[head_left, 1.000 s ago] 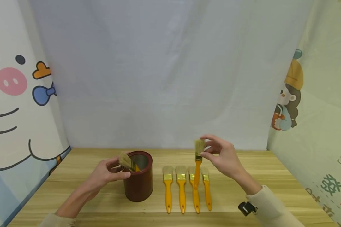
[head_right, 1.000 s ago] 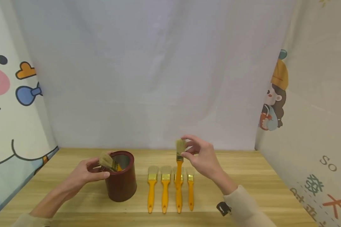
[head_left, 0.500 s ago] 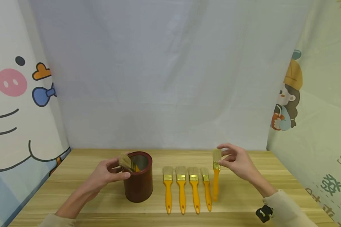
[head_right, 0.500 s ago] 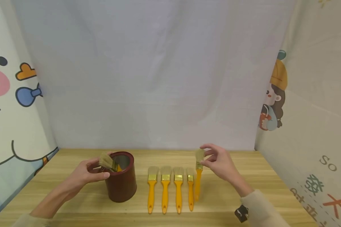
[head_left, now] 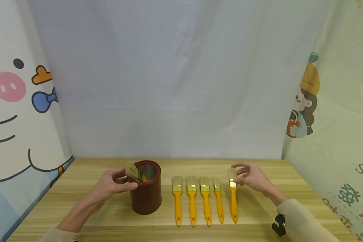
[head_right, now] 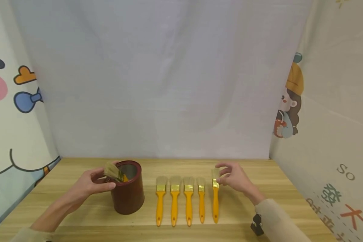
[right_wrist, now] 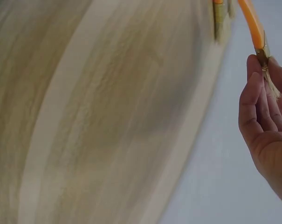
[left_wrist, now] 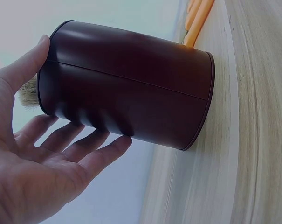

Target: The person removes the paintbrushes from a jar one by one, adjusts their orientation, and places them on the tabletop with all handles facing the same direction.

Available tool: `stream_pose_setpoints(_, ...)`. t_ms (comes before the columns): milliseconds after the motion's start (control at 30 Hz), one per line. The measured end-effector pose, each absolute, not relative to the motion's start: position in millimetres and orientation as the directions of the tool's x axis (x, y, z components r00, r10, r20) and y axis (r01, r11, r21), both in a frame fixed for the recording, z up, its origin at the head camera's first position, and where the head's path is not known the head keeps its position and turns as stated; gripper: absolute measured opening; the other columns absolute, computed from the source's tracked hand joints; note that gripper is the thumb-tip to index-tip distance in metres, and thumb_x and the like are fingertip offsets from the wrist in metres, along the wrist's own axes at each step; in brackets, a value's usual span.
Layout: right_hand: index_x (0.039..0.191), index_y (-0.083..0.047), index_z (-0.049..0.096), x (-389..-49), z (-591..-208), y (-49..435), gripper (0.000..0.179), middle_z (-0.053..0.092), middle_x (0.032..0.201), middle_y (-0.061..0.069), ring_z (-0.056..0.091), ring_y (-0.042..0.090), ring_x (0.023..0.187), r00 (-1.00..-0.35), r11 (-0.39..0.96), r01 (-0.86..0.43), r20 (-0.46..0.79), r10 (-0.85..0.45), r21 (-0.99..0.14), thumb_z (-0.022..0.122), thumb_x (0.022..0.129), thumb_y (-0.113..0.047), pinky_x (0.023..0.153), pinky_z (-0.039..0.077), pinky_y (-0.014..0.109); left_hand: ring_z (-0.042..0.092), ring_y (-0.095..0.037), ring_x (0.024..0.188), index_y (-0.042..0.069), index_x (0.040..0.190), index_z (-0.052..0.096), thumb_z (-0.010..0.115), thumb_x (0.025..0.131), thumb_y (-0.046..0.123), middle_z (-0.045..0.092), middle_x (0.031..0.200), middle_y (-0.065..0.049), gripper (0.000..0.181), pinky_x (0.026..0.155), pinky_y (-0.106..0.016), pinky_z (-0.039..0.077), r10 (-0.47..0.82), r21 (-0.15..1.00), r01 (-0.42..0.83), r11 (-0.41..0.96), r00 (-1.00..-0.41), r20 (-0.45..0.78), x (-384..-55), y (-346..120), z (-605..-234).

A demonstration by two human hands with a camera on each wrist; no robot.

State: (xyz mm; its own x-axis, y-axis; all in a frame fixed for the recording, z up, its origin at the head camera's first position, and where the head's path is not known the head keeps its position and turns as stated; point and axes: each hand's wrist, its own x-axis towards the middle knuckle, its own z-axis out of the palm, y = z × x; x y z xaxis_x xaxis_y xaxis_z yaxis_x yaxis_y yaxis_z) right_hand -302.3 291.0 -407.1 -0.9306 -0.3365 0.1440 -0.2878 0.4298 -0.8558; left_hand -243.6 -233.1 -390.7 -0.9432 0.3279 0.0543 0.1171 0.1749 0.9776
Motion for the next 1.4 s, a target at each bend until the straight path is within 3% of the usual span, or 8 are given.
stream_pose_setpoints(467, 0.133, 0.019, 0.057, -319, -434, 294, 0.049, 0.074, 0.097, 0.020, 0.068, 0.024, 0.080, -0.909, 0.458, -0.293, 0.095, -0.406, -0.840, 0.077, 0.090, 0.007, 0.063, 0.056, 0.031, 0.034, -0.054, 0.147, 0.002, 0.164, 0.036, 0.076, 0.098, 0.020, 0.031, 0.165, -0.029, 0.079, 0.109, -0.052, 0.050, 0.328, 0.977, 0.122, 0.174, -0.943, 0.059, -242, -233, -392)
stream_pose_setpoints(867, 0.130, 0.016, 0.063, -327, -443, 291, 0.046, 0.073, 0.097, 0.016, 0.068, 0.023, 0.084, -0.899, 0.541, -0.347, 0.108, -0.424, -0.766, 0.080, 0.090, 0.002, 0.067, 0.058, 0.032, 0.036, -0.053, 0.146, 0.001, 0.163, 0.038, 0.078, 0.097, 0.021, 0.032, 0.165, -0.029, 0.079, 0.110, -0.052, 0.049, 0.319, 0.978, 0.113, 0.175, -0.946, 0.052, -242, -234, -392)
stream_pose_setpoints(1400, 0.127, 0.015, 0.067, -328, -445, 290, 0.044, 0.070, 0.098, 0.012, 0.060, 0.020, 0.076, -0.906, 0.570, -0.356, 0.123, -0.406, -0.740, 0.082, 0.089, -0.002, 0.062, 0.051, 0.027, 0.039, -0.051, 0.146, 0.001, 0.164, 0.035, 0.077, 0.098, 0.021, 0.031, 0.165, -0.029, 0.080, 0.110, -0.053, 0.049, 0.326, 0.979, 0.109, 0.175, -0.944, 0.047, -243, -233, -391)
